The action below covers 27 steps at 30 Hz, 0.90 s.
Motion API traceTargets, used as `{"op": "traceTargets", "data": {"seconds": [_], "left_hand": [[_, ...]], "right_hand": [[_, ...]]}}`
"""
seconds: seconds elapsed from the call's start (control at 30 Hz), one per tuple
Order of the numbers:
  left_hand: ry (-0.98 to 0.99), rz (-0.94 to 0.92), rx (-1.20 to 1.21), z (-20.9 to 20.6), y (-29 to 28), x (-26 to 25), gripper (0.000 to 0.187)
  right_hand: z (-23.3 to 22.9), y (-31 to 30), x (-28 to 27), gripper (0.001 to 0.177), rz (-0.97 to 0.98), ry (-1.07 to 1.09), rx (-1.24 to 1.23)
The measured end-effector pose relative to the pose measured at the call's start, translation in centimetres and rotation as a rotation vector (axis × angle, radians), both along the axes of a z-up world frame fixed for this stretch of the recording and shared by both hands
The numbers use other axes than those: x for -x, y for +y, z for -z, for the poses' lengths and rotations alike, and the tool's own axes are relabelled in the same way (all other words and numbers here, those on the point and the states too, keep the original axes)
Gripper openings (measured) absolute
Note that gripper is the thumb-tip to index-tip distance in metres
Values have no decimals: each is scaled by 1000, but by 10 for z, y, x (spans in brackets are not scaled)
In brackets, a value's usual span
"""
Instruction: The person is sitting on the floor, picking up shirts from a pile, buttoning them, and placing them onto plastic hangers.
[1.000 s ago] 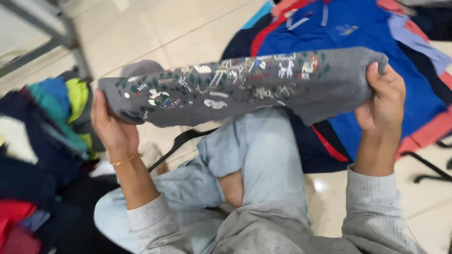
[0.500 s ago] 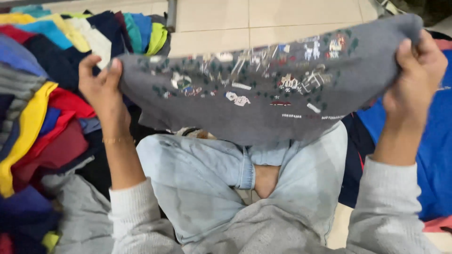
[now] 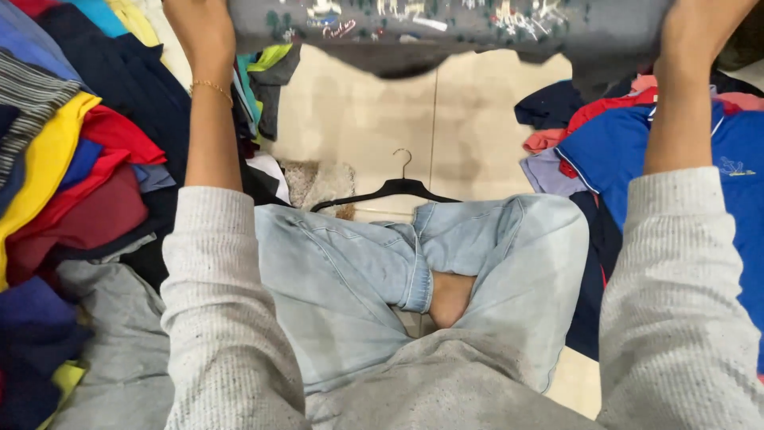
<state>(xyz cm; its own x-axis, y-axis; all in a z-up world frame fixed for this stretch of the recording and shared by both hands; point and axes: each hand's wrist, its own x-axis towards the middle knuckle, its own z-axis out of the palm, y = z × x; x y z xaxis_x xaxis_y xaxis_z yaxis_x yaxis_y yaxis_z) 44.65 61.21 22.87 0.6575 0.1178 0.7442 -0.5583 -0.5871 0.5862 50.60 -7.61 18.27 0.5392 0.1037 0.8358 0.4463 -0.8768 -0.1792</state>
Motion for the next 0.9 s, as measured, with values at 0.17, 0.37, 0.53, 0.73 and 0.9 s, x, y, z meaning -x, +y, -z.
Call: {"op": "traceTargets", "data": {"seconds": [0.17,0.37,0.53,0.73,0.9], "left_hand": [[256,-9,-101,61,3,20,47],[1027,-354,-342,224,-2,53,30],[1307,-354,-562,275,-1,66,25],[1240,-433,-828,282,-33,71,93],[1118,44,-1058,211,-72,95,81]], "right_hand": [[33,47,62,57,-3,212,24],[189,96,114,35,332,973,128],[238,123,131,21,365,1180,471],[177,181,142,63,132,992,797],[174,214,148,79,14,1449,834]]}}
